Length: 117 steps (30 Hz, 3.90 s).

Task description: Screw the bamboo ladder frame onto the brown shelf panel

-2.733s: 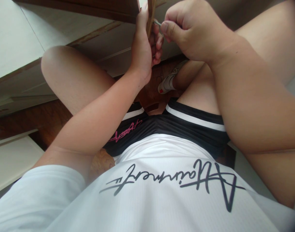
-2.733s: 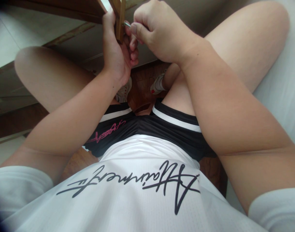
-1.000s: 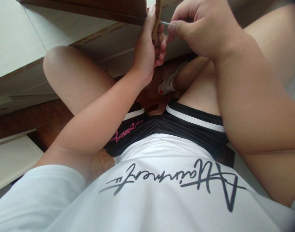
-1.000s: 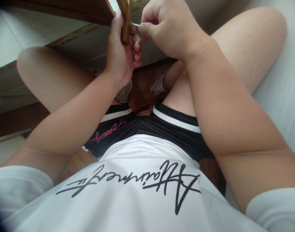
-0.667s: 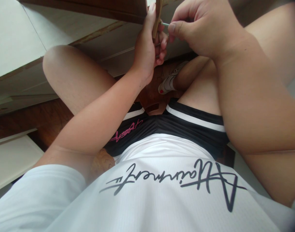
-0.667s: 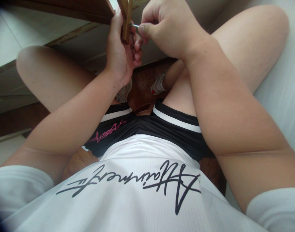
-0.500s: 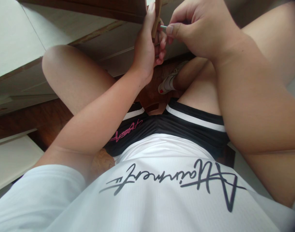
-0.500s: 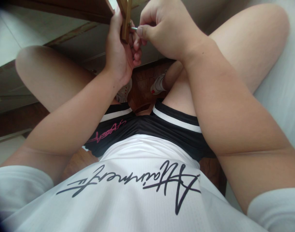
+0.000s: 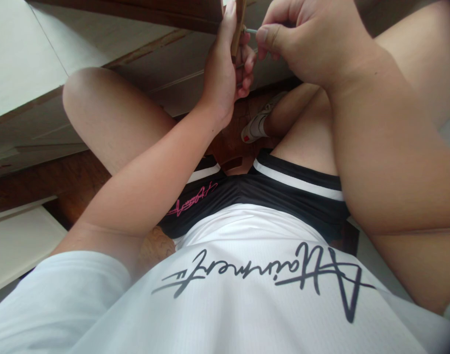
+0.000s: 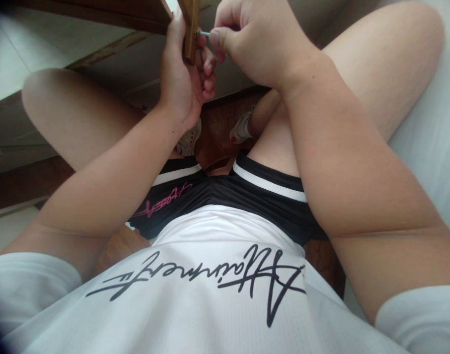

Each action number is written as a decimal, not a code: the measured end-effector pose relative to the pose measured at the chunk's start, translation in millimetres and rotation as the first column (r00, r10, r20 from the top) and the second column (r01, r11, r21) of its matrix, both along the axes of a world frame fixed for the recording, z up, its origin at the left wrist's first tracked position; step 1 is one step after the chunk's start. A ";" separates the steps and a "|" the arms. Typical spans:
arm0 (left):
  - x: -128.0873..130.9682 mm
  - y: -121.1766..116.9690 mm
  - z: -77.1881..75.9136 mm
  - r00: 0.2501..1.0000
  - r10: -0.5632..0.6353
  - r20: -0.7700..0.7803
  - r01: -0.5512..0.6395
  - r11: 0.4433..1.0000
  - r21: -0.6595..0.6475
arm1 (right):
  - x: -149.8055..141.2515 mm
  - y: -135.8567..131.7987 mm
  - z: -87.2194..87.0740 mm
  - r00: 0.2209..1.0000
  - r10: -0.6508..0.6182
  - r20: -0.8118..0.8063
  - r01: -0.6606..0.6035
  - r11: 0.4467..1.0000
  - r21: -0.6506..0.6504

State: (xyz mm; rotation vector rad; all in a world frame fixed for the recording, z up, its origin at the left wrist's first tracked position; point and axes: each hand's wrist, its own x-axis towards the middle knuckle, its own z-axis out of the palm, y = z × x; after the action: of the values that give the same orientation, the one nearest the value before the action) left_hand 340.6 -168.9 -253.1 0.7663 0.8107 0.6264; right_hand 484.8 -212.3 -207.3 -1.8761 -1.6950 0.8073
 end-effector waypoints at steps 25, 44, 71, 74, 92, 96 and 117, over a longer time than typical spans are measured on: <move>0.5 -1.0 0.2 0.999 0.007 -0.042 -0.005 0.999 0.037 | -4.6 1.4 3.8 0.999 -0.017 -0.034 0.016 0.999 -0.040; -1.3 0.5 -3.2 1.000 -0.005 0.007 0.005 1.000 -0.006 | -2.8 -0.1 -8.0 0.988 0.057 -0.146 -0.052 0.998 0.039; 0.0 -1.7 -3.9 0.998 0.055 -0.020 -0.056 0.997 -0.057 | 0.6 8.1 -20.6 0.993 -0.031 -0.111 0.044 0.992 0.114; -1.0 -0.7 1.1 0.998 0.040 -0.050 -0.044 0.996 -0.082 | -0.9 9.3 -20.5 0.996 -0.059 -0.061 0.065 0.991 0.114; -0.7 0.9 -3.2 0.999 0.029 -0.028 -0.030 0.999 -0.029 | 10.4 11.5 -28.9 0.991 0.121 0.050 -0.126 0.985 0.121; 0.2 1.0 -4.6 0.999 0.031 -0.028 -0.032 0.999 -0.025 | 10.3 9.4 -27.2 0.989 0.138 0.045 -0.142 0.985 0.102; -1.3 1.7 -0.2 0.997 -0.022 -0.078 0.020 1.000 -0.020 | 1.6 3.8 -18.5 0.982 0.161 0.095 -0.174 0.973 0.153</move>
State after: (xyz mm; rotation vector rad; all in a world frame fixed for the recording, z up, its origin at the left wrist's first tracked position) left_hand 339.3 -167.2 -253.3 0.7847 0.8779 0.5723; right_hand 486.4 -208.5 -225.8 -1.6960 -1.9289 0.6422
